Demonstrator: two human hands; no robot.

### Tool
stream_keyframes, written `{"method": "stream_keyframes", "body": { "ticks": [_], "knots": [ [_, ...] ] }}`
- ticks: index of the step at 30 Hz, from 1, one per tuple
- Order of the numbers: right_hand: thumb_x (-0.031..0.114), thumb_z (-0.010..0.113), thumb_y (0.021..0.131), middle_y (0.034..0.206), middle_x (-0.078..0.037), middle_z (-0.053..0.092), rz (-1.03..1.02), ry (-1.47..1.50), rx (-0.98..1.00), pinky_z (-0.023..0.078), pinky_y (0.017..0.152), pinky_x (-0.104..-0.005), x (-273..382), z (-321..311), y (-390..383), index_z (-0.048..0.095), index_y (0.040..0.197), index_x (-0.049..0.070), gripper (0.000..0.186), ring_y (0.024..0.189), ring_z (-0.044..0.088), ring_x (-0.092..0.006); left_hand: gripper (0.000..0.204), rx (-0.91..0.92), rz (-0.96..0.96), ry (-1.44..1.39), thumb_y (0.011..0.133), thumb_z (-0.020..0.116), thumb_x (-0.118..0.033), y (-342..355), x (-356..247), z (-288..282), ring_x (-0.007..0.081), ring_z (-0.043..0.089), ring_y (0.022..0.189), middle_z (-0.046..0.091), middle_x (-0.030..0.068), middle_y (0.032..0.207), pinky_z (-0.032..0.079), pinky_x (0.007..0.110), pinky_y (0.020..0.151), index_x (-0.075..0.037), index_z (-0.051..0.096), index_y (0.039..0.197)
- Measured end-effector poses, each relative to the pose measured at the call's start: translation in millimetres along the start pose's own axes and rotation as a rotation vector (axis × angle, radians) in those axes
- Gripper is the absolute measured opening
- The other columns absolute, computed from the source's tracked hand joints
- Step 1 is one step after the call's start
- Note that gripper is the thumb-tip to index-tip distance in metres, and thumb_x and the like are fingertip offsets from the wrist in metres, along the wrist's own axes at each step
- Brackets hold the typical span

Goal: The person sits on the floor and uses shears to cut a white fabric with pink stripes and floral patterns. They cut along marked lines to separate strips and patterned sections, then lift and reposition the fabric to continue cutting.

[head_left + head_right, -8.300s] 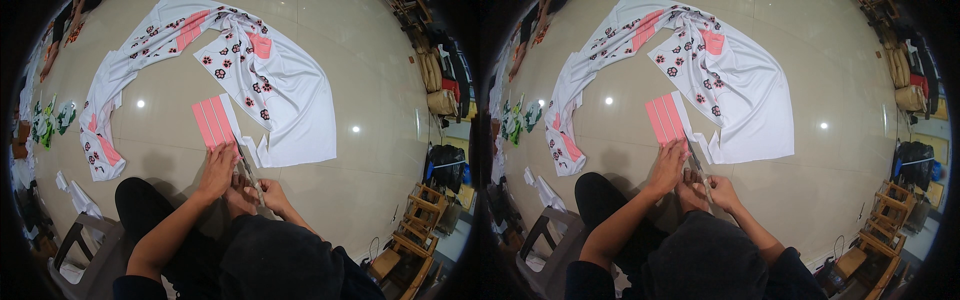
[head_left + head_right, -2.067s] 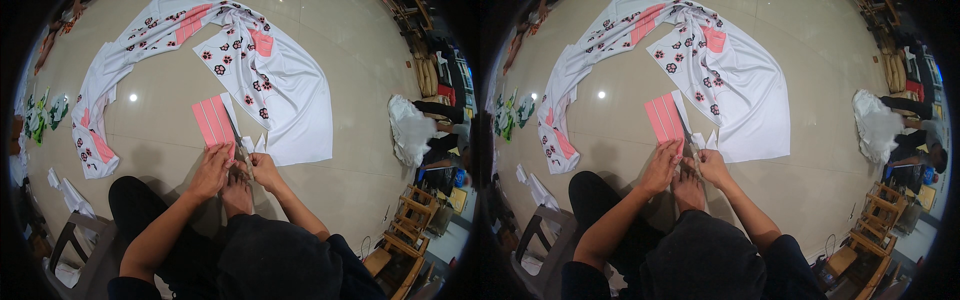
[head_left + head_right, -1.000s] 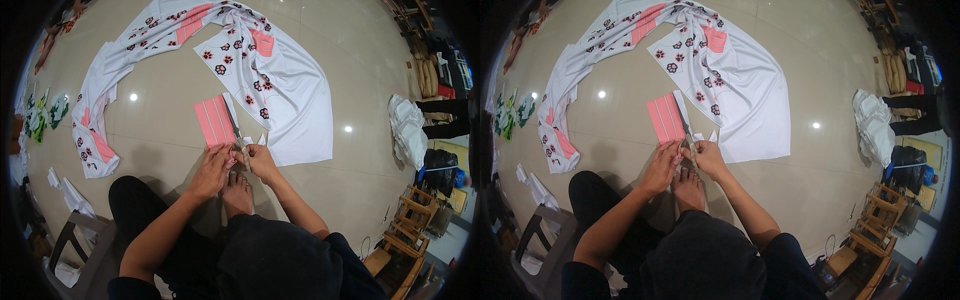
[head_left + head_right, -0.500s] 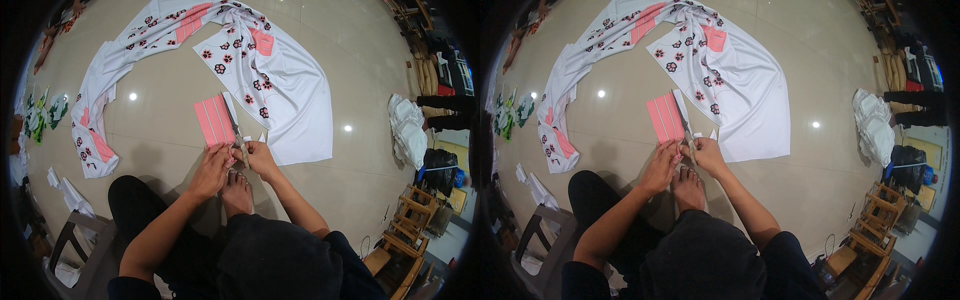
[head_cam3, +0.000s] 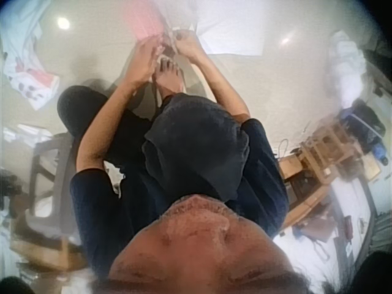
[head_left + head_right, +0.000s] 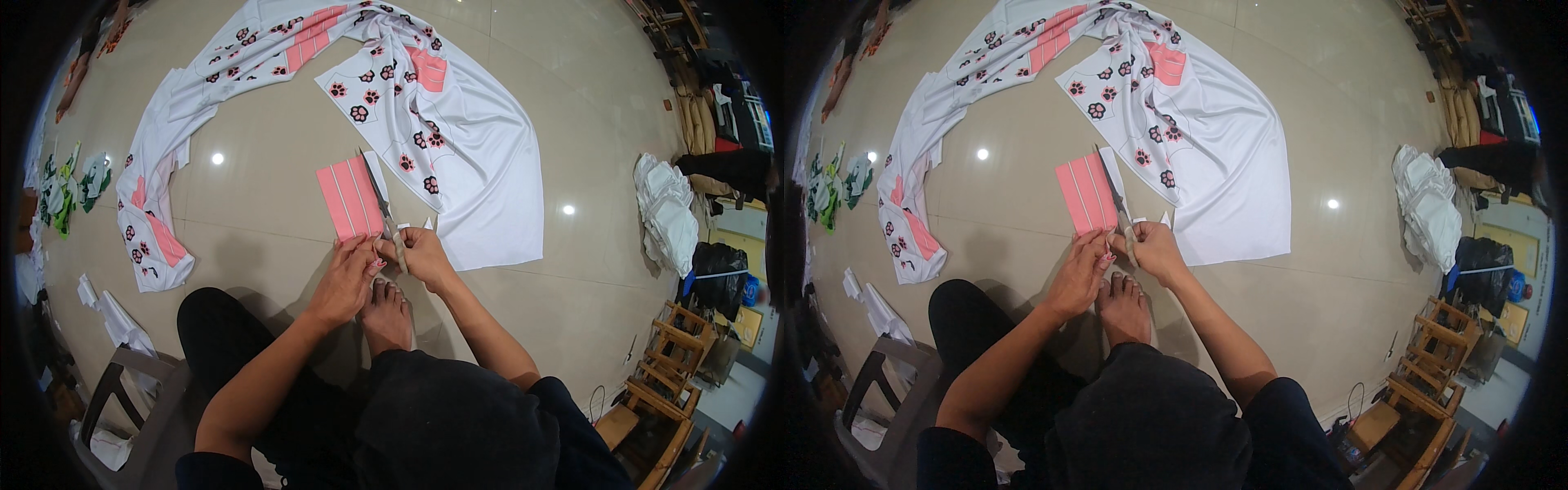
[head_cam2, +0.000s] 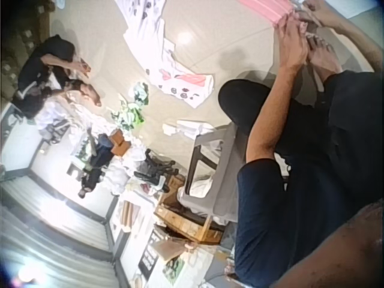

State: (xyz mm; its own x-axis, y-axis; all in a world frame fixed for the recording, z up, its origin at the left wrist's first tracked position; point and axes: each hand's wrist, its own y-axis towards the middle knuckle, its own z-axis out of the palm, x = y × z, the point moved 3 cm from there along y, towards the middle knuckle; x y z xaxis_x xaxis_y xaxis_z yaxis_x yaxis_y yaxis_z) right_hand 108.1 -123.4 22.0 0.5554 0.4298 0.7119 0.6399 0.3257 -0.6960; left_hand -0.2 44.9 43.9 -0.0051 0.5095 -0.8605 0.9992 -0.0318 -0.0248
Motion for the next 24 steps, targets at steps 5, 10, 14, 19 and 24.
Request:
{"method": "stream_keyframes", "body": {
  "ticks": [5,10,14,19,24],
  "knots": [
    [0.038,0.093,0.089,0.071,-0.001,0.066,-0.011,-0.026,0.001,0.043,0.057,-0.0275,0,-2,5,0.072,0.083,0.001,0.043,0.063,0.055,-0.0081,0.035,0.004,-0.007,-0.018,0.113,0.059,-0.019,-1,2,2,0.046,0.048,0.148,0.061,0.0184,0.152,0.029,0.063,0.129,0.0,0.054,0.142],
    [0.038,0.093,0.09,0.07,-0.001,0.065,0.011,0.034,0.047,0.043,0.056,-0.0273,0,-3,3,0.072,0.083,0.002,0.042,0.062,0.056,-0.0078,0.033,-0.027,0.004,-0.024,0.112,0.06,-0.018,0,1,2,0.0468,0.051,0.145,0.062,0.0208,0.149,0.032,0.061,0.128,0.0,0.055,0.139],
    [0.037,0.093,0.091,0.069,-0.001,0.065,0.091,0.027,0.076,0.044,0.056,-0.0273,9,-7,-14,0.071,0.083,0.002,0.043,0.061,0.058,-0.0087,0.025,-0.048,-0.124,0.043,0.11,0.061,-0.017,2,4,-3,0.0487,0.057,0.132,0.068,0.0226,0.131,0.037,0.059,0.125,0.0,0.056,0.128],
    [0.035,0.092,0.092,0.07,-0.002,0.065,0.009,0.004,0.044,0.047,0.058,-0.0288,-32,-28,-62,0.071,0.085,0.002,0.04,0.062,0.059,-0.0098,0.02,-0.09,-0.205,0.194,0.108,0.064,-0.015,8,22,-22,0.0479,0.064,0.111,0.072,0.0205,0.107,0.039,0.06,0.123,-0.002,0.056,0.121],
    [0.037,0.092,0.091,0.071,-0.002,0.067,-0.062,-0.106,-0.183,0.05,0.064,-0.0299,-114,-57,-130,0.072,0.086,0.001,0.041,0.065,0.059,-0.0108,0.036,0.009,-0.178,0.325,0.101,0.074,-0.023,15,2,-23,0.0427,0.064,0.118,0.071,0.0197,0.115,0.039,0.056,0.121,-0.003,0.058,0.127]
  ]
}}
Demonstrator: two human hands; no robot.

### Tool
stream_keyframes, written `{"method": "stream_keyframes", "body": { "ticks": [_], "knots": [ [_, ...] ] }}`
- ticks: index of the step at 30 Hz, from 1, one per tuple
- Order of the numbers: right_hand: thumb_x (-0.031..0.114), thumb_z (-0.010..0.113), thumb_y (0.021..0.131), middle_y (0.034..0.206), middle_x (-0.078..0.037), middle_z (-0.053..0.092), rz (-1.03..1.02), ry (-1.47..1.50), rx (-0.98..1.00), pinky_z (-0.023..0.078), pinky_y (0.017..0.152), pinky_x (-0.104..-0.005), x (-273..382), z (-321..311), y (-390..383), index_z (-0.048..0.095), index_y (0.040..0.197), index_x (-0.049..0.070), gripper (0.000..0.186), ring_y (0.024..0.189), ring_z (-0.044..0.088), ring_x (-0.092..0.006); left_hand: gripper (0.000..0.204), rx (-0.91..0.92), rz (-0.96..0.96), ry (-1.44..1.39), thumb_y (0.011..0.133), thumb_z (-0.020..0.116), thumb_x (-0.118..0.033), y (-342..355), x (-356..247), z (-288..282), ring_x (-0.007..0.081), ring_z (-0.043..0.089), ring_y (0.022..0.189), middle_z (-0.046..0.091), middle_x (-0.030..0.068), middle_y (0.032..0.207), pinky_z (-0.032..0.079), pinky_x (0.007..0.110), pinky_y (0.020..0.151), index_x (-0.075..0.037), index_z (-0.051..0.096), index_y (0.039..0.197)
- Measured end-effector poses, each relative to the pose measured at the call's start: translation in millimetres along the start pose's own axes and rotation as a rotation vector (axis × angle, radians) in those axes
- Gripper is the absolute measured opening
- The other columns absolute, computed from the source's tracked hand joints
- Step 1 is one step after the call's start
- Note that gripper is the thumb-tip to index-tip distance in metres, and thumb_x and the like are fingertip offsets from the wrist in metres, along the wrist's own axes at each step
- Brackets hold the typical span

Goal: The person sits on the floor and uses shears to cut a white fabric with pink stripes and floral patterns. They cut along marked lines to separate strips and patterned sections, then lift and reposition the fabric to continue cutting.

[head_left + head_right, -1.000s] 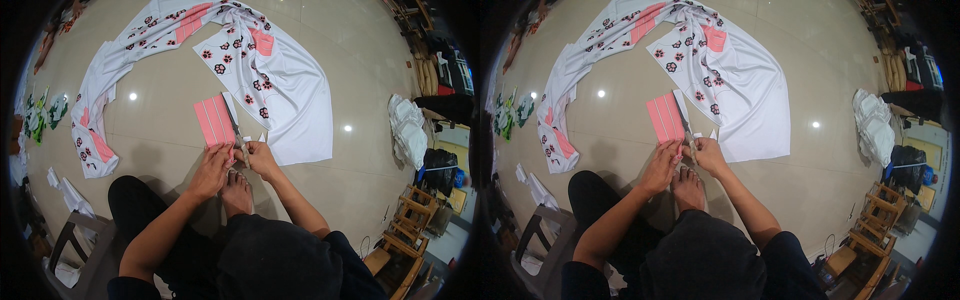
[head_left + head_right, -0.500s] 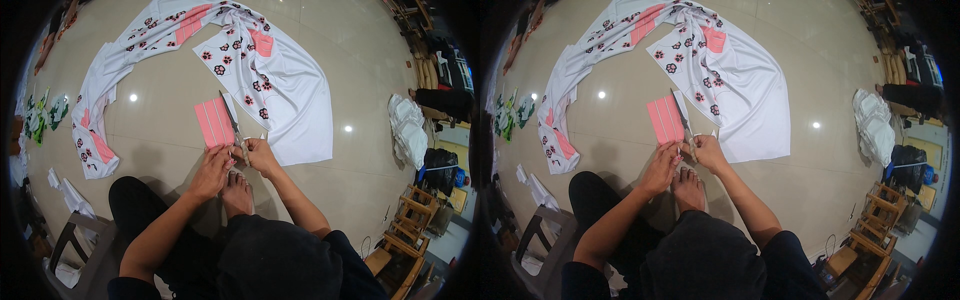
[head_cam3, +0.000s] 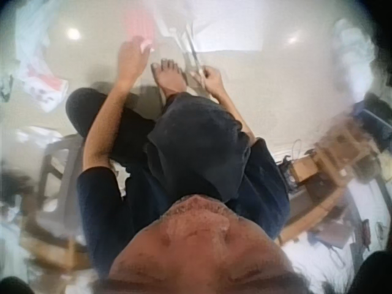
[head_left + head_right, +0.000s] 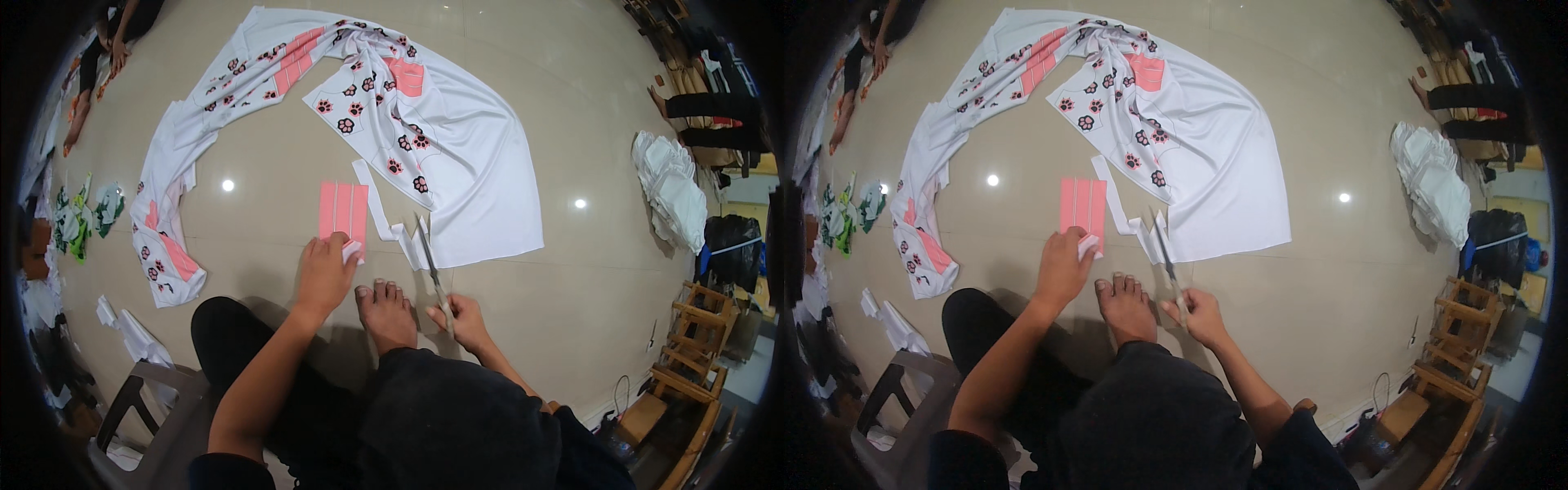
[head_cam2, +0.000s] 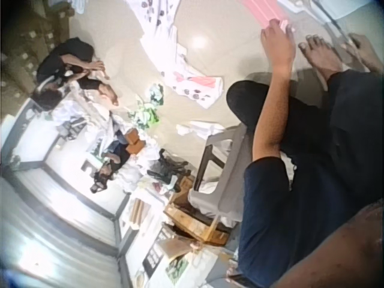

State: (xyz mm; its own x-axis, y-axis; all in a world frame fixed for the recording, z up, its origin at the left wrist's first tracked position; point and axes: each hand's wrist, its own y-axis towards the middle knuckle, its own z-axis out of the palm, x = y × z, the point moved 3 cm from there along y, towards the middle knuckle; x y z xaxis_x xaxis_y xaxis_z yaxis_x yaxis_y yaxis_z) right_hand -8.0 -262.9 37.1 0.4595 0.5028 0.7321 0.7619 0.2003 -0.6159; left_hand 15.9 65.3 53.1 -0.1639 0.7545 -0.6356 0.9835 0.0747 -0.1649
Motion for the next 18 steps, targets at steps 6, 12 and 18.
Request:
{"method": "stream_keyframes", "body": {
  "ticks": [6,12,18],
  "knots": [
    [0.029,0.095,0.088,0.072,-0.002,0.069,0.016,0.026,-0.251,0.05,0.063,-0.0295,-82,-2,-88,0.073,0.088,0.002,0.035,0.069,0.058,-0.0078,0.054,-0.23,0.288,0.171,0.093,0.082,-0.027,5,-33,13,0.039,0.053,0.136,0.061,0.0184,0.141,0.042,0.055,0.112,-0.009,0.064,0.14],
    [0.018,0.092,0.089,0.078,0.0,0.072,0.132,0.202,-0.249,0.051,0.064,-0.0287,-138,20,-116,0.074,0.092,0.002,0.024,0.072,0.059,-0.0065,0.035,-0.045,0.364,0.191,0.097,0.073,-0.019,38,-34,55,0.0398,0.056,0.134,0.062,0.0186,0.139,0.045,0.054,0.112,-0.008,0.071,0.13],
    [0.014,0.09,0.09,0.087,-0.002,0.077,0.189,0.434,-0.221,0.054,0.068,-0.0284,-187,27,-106,0.076,0.099,0.001,0.021,0.076,0.066,-0.0074,0.017,0.354,0.616,-0.034,0.103,0.062,-0.014,13,-76,108,0.0412,0.063,0.118,0.067,0.0201,0.12,0.052,0.048,0.102,-0.004,0.067,0.117]
  ]
}}
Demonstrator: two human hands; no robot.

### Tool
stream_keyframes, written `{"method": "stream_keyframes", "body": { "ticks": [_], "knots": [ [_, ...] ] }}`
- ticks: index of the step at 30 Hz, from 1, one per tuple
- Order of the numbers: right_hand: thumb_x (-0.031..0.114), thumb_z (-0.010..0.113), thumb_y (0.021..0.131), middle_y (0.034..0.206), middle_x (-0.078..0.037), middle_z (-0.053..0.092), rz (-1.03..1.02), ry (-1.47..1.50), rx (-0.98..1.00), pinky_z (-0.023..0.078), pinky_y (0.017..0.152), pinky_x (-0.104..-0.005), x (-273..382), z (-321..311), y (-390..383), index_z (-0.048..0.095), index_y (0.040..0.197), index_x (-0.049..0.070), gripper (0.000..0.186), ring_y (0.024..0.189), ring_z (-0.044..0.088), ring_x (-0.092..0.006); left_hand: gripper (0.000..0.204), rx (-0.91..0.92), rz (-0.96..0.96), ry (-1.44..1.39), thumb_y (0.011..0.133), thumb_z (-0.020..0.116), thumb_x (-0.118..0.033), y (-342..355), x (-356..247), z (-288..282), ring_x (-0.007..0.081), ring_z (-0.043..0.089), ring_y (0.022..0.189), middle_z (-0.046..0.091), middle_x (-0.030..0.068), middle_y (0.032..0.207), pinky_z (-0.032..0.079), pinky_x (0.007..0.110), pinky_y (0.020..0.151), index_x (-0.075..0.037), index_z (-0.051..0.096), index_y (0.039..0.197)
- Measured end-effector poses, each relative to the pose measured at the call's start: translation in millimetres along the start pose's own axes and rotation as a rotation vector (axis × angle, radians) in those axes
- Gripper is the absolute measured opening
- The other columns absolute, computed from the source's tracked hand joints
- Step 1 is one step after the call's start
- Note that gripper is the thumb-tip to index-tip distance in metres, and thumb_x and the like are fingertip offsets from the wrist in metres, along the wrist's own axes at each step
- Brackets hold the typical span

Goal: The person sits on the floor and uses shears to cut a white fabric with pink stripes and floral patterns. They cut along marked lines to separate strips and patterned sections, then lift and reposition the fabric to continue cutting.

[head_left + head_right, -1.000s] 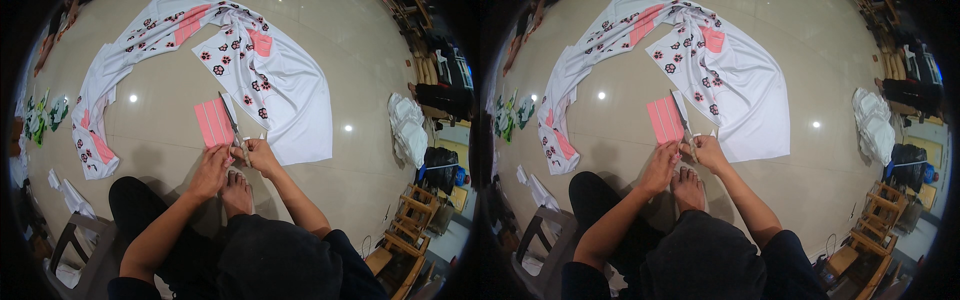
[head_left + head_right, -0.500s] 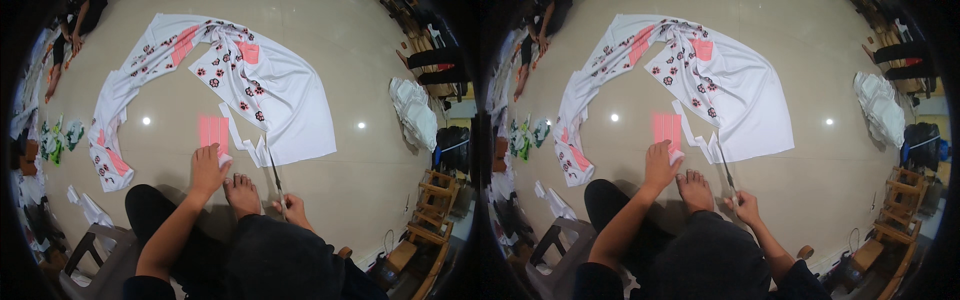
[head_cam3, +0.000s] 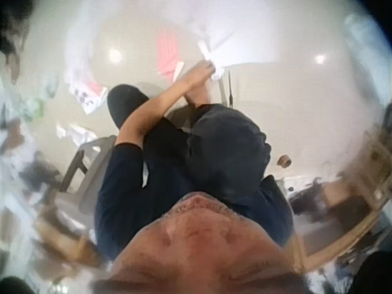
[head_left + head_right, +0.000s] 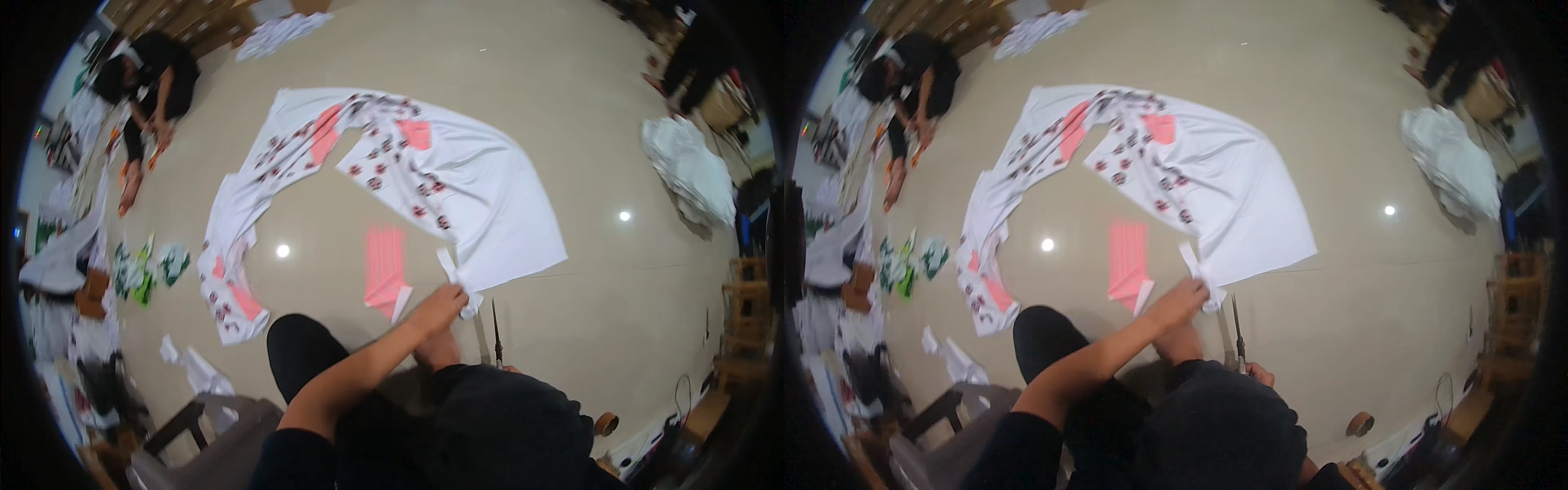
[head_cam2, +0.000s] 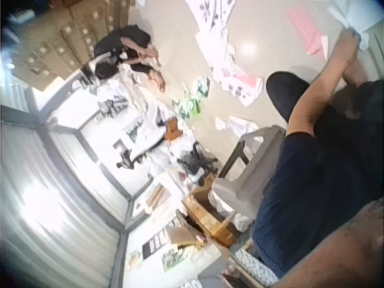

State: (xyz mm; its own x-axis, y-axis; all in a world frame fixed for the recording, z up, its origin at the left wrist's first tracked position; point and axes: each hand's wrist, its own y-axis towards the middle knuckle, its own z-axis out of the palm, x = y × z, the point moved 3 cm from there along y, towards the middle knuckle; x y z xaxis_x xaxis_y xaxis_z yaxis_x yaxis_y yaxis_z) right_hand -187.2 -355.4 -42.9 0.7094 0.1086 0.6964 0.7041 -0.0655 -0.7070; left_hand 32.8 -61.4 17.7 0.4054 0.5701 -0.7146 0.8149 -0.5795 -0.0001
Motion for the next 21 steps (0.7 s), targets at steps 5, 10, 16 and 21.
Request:
{"method": "stream_keyframes", "body": {
  "ticks": [5,10,16,21],
  "knots": [
    [0.033,0.094,0.089,0.075,-0.006,0.075,-0.227,-0.172,-0.307,0.053,0.06,-0.0318,68,-5,-40,0.079,0.1,0.0,0.038,0.069,0.064,-0.0071,0.022,0.408,0.009,-0.465,0.108,0.062,-0.017,5,-56,28,0.0451,0.071,0.109,0.074,0.0229,0.109,0.055,0.052,0.099,-0.008,0.064,0.128],
    [0.051,0.093,0.083,0.071,-0.012,0.068,-0.375,-0.509,-0.503,0.054,0.061,-0.041,125,2,-37,0.072,0.093,0.005,0.051,0.063,0.069,-0.0281,0.046,-0.033,0.004,-0.229,0.097,0.075,-0.013,14,-24,-28,0.0429,0.061,0.134,0.066,0.0241,0.141,0.047,0.051,0.116,-0.001,0.061,0.139],
    [0.053,0.091,0.081,0.097,-0.016,0.072,-0.583,-0.658,-0.438,0.057,0.079,-0.0488,152,33,-15,0.071,0.107,0.006,0.058,0.093,0.073,-0.0379,0.088,-0.209,-0.454,0.216,0.077,0.095,-0.025,-17,51,-89,0.0509,0.044,0.144,0.046,0.0266,0.155,0.038,0.06,0.121,-0.002,0.049,0.149],
    [0.018,0.085,0.077,0.098,-0.019,0.072,-0.872,-0.712,-0.426,0.058,0.082,-0.0497,158,63,10,0.073,0.108,0.006,0.036,0.091,0.072,-0.0408,0.089,0.104,-0.468,0.262,0.067,0.101,-0.028,-56,29,-100,0.0468,0.049,0.137,0.048,0.0213,0.149,0.044,0.059,0.113,-0.009,0.054,0.14]
  ]
}}
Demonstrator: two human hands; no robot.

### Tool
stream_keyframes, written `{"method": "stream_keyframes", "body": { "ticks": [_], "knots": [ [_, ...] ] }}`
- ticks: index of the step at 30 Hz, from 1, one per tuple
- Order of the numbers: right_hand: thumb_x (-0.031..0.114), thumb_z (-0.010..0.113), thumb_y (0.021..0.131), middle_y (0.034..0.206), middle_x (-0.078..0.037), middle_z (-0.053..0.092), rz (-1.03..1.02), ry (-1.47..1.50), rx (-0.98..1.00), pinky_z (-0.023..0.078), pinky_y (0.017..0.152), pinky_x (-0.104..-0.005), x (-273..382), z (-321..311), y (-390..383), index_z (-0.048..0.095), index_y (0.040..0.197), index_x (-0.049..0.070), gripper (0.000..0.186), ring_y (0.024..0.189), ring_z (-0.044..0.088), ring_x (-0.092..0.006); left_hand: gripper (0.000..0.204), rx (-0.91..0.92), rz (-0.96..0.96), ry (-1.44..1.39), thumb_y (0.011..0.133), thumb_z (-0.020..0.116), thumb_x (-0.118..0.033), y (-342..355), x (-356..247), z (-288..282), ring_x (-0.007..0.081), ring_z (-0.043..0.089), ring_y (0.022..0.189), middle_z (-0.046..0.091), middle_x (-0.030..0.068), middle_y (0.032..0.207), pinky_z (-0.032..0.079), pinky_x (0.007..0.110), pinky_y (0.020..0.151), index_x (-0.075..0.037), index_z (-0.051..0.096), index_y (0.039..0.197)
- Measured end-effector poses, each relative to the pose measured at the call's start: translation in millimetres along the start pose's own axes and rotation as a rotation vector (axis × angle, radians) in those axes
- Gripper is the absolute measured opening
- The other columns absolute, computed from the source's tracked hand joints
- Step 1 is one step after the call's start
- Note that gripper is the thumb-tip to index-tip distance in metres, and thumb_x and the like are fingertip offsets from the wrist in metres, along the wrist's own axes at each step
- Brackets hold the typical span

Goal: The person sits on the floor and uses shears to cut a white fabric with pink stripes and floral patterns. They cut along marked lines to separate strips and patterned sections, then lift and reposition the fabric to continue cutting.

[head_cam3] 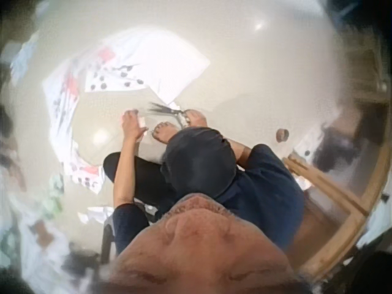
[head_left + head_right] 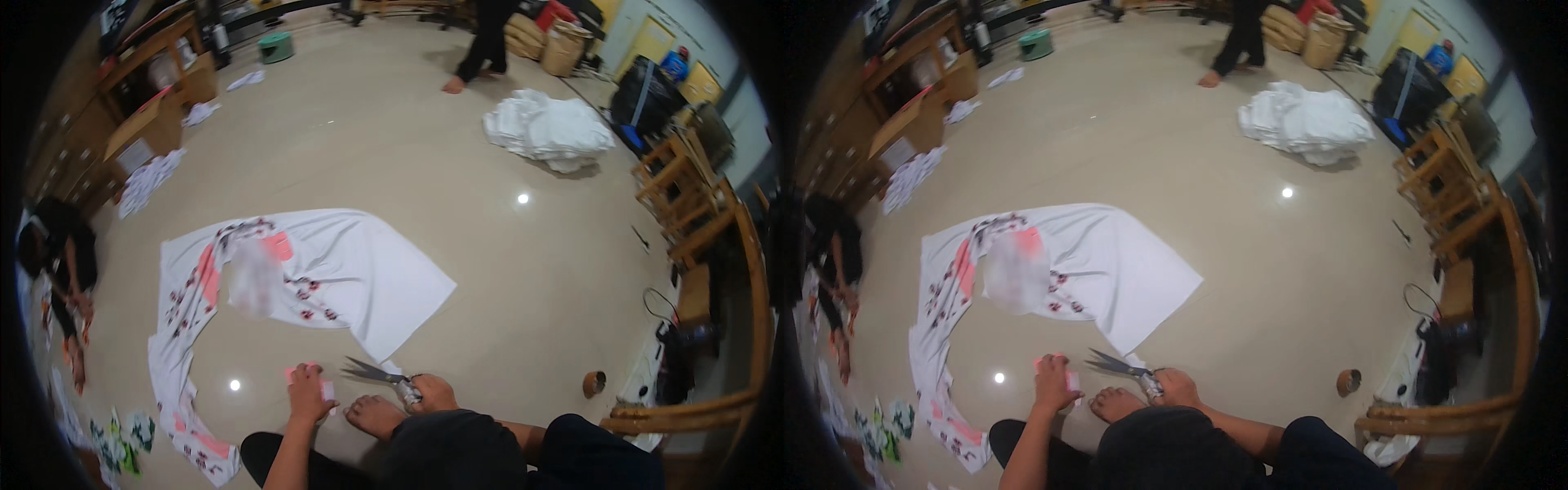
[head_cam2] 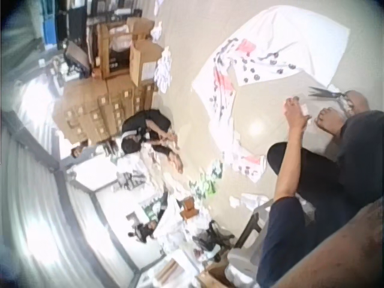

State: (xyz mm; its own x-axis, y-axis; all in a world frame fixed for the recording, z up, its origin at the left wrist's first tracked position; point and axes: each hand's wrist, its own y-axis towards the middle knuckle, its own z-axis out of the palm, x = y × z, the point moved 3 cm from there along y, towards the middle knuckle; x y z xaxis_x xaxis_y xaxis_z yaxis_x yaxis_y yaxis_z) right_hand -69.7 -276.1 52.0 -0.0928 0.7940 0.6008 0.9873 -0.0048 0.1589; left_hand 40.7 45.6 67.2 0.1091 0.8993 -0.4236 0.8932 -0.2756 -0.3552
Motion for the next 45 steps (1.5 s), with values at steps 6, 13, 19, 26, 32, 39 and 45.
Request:
{"method": "stream_keyframes", "body": {
  "ticks": [6,13,19,26,32,39,45],
  "knots": [
    [0.017,0.077,0.082,0.096,-0.017,0.069,0.099,0.028,0.182,0.055,0.08,-0.053,-26,53,-12,0.067,0.107,0.008,0.028,0.093,0.069,-0.0381,0.029,-0.101,0.082,-0.361,0.094,0.066,0.001,4,70,41,0.046,0.062,0.116,0.067,0.0228,0.119,0.05,0.053,0.103,-0.005,0.064,0.122],
    [0.015,0.064,0.102,0.108,-0.011,0.074,-0.472,-0.35,0.436,0.055,0.09,-0.0498,159,88,14,0.067,0.115,0.008,0.015,0.109,0.069,-0.0333,0.036,-0.025,-0.135,-0.633,0.099,0.071,-0.004,-57,94,-30,0.0316,0.076,0.106,0.074,0.0181,0.119,0.06,0.042,0.092,-0.003,0.064,0.134],
    [0.018,0.06,0.105,0.121,-0.012,0.07,-0.453,-0.375,0.484,0.052,0.097,-0.0509,121,115,-2,0.063,0.124,0.008,0.022,0.121,0.064,-0.0347,0.041,-0.55,-0.526,-1.328,0.105,0.072,-0.01,-142,144,-73,0.0227,0.076,0.107,0.073,0.015,0.118,0.063,0.035,0.088,0.002,0.055,0.14],
    [0.017,0.06,0.103,0.121,-0.011,0.069,-0.479,-0.416,0.452,0.053,0.097,-0.0482,108,120,0,0.064,0.121,0.01,0.019,0.122,0.064,-0.0335,0.048,-0.879,-0.778,-1.17,0.104,0.074,-0.012,-208,192,-128,0.0175,0.073,0.1,0.07,0.0111,0.118,0.06,0.03,0.08,0.001,0.053,0.146],
    [0.017,0.061,0.103,0.118,-0.011,0.068,-0.472,-0.383,0.477,0.053,0.097,-0.0487,118,118,3,0.063,0.123,0.011,0.021,0.119,0.065,-0.034,0.041,-1.064,-0.689,-1.318,0.105,0.071,-0.011,-218,233,-136,0.0164,0.072,0.101,0.072,0.0107,0.118,0.059,0.029,0.082,0.003,0.056,0.141],
    [0.016,0.062,0.102,0.12,-0.011,0.068,-0.482,-0.401,0.46,0.053,0.097,-0.0484,118,121,0,0.062,0.125,0.01,0.024,0.12,0.064,-0.0335,0.04,-1.078,-0.599,-1.615,0.108,0.066,-0.006,-237,248,-126,0.0223,0.073,0.099,0.071,0.0154,0.12,0.061,0.034,0.084,0.005,0.051,0.143],
    [0.015,0.062,0.101,0.121,-0.012,0.068,-0.465,-0.415,0.466,0.053,0.098,-0.0483,112,120,2,0.063,0.126,0.011,0.025,0.121,0.064,-0.0334,0.042,-1.063,-0.681,-1.549,0.107,0.066,-0.009,-228,222,-124,0.0161,0.07,0.094,0.071,0.0091,0.111,0.061,0.032,0.08,0.001,0.05,0.145]
  ]
}}
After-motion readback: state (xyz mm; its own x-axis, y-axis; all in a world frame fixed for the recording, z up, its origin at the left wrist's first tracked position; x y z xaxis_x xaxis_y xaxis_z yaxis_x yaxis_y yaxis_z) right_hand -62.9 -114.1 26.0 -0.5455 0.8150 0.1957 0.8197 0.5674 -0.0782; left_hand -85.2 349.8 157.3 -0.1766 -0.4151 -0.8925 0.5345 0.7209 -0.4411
